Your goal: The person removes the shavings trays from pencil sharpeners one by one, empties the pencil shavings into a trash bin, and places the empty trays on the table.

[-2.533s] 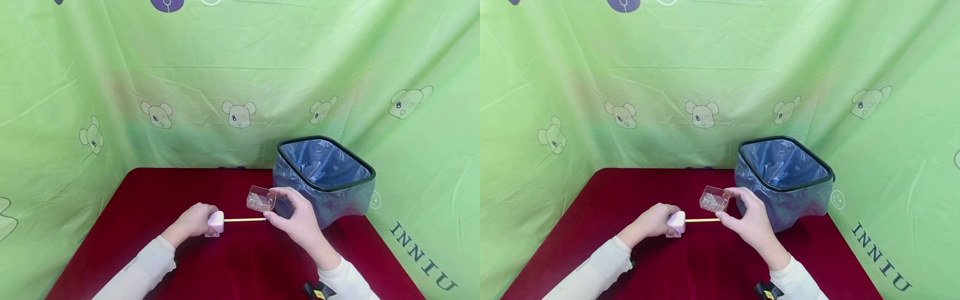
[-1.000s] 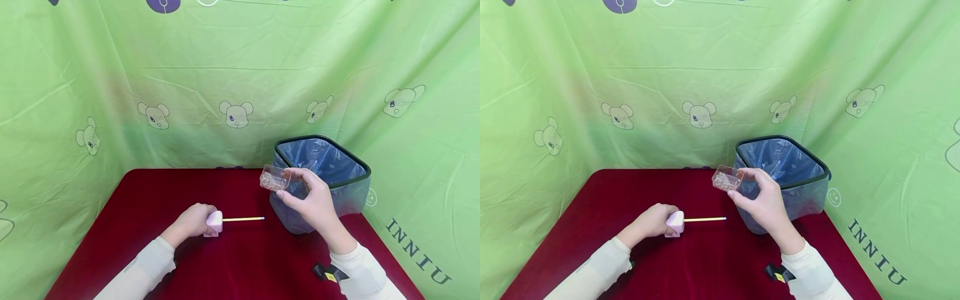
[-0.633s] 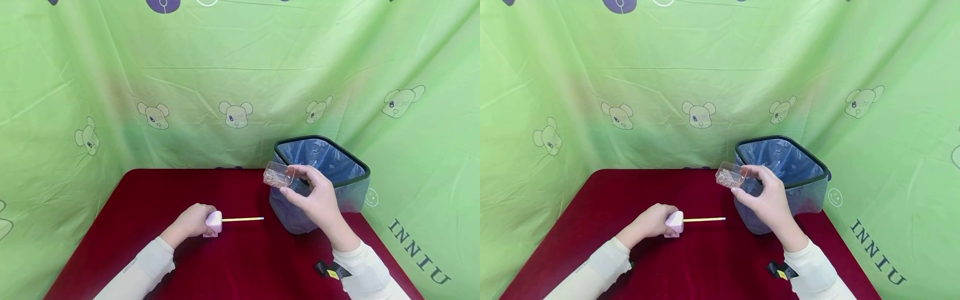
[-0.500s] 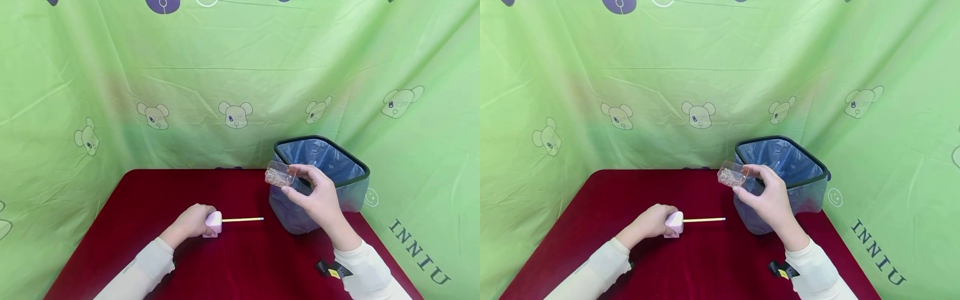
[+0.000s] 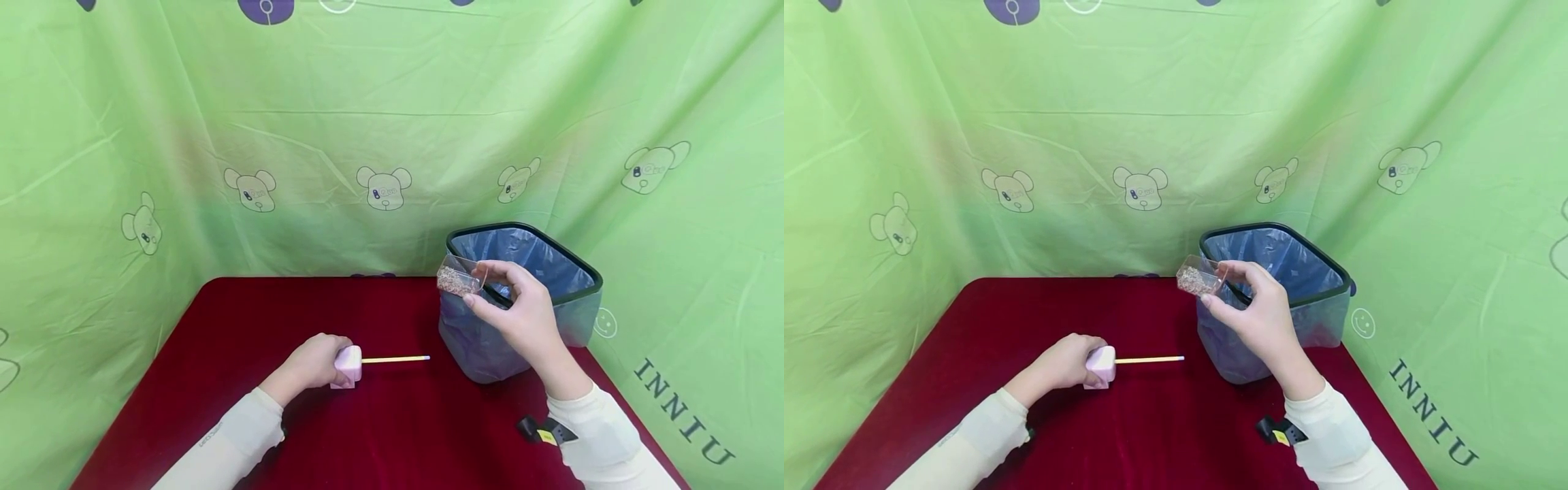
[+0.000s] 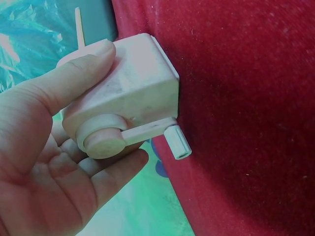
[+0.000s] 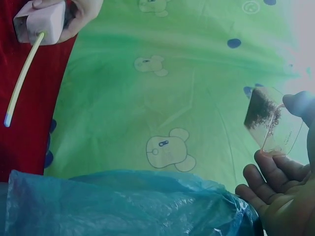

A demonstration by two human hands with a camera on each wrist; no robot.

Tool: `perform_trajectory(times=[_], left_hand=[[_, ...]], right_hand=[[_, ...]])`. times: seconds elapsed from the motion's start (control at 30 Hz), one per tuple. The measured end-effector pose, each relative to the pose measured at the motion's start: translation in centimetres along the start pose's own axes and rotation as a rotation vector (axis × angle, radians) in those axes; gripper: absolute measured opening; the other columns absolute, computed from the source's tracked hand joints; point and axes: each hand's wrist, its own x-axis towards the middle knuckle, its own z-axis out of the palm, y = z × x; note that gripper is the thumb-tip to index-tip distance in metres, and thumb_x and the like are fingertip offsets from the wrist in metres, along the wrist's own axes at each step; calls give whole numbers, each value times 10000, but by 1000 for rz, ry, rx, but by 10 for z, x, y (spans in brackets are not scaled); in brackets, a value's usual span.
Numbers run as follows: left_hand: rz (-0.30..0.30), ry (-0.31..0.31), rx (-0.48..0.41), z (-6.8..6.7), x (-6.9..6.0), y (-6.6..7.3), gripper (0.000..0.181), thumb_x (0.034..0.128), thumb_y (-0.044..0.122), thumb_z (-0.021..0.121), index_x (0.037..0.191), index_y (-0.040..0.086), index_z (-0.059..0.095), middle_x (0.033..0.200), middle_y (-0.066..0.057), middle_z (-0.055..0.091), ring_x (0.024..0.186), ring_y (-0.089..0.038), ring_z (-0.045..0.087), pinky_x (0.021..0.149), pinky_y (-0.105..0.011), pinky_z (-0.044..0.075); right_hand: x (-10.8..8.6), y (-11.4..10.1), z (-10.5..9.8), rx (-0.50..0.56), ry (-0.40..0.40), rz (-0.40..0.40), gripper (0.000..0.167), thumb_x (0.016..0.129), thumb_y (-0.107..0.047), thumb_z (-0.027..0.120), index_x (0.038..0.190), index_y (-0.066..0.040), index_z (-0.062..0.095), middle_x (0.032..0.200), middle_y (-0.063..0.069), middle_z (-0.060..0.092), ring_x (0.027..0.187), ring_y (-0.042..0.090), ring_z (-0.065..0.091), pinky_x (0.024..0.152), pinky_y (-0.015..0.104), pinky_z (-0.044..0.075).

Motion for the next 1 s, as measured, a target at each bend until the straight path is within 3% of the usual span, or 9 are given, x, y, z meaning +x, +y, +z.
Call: perform_trajectory(times=[0.63, 1.0], left_hand=[[10, 10, 13, 2, 0, -1, 648, 605, 287, 992, 1155, 89, 713, 862, 72, 672, 784, -107, 592, 757, -336, 522], [19, 16, 19, 1, -1, 1, 627, 600, 295, 994, 1125, 92, 720, 843, 80, 666, 769, -103, 589, 740, -339, 524]], right_hand=[[10, 4, -17, -84, 35, -7, 448, 819, -152, 866, 1234, -127, 698, 1152, 4, 722, 1057, -30, 618, 985, 116, 395], [14, 11, -27, -129, 15, 11, 489, 822, -179, 871, 1272, -141, 685, 1185, 14, 709, 1090, -42, 578, 990, 106, 364]])
